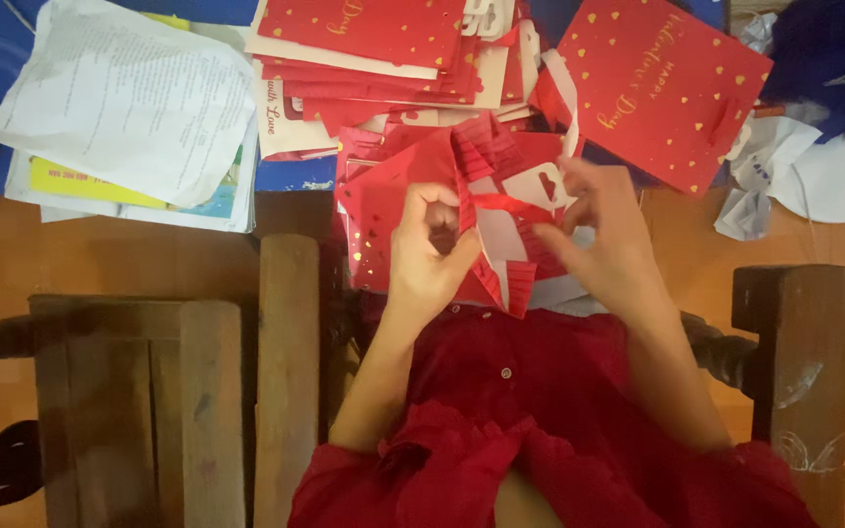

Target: The person assembles red Valentine's Day gift bags by threading white handles through the bag slots and securing them with red ribbons. The person works on multiple bags one at a time, placing each completed bag aside.

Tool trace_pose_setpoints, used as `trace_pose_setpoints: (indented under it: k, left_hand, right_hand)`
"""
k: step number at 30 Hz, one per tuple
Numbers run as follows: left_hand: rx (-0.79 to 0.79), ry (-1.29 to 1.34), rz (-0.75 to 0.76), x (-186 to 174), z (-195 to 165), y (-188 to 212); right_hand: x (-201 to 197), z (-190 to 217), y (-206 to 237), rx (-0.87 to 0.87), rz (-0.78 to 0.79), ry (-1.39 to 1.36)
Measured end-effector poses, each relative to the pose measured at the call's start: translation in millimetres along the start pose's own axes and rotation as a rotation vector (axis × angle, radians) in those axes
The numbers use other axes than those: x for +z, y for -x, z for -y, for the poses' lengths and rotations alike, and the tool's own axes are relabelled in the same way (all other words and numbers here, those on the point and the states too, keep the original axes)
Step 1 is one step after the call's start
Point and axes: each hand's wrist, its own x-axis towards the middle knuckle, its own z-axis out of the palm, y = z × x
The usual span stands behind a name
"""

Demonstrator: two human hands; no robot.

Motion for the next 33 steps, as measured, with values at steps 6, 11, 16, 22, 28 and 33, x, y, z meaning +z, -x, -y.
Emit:
trace_pose_setpoints:
  k: [6, 11, 16, 22, 28, 33]
  left_hand:
    - [0.004, 0.059, -0.041, -9, 10, -2]
    - [-0.045, 0.177, -0.033, -9, 13, -2]
    - [-0.017, 0.036, -0.024, -4, 10, -1]
    - [-0.059, -0.013, -0.045, -4, 10, 0]
    - [-0.095, 0.045, -0.019, 9, 6, 4]
    - [-0.033, 0.136, 0.051, 3, -2, 11]
  right_hand:
    - [3, -13, -9, 0.301, 0.104, -0.366]
    - [-1, -19, -9, 0.336, 0.188, -0.402]
    - [-4, -25, -3, 0.317, 0.329, -0.512]
    - [-21, -10, 4, 0.312, 0.144, -0.432]
    - [-25, 35, 12, -0.042, 0.207, -0.437]
    - [7, 40, -1, -0.016, 0.266, 0.076]
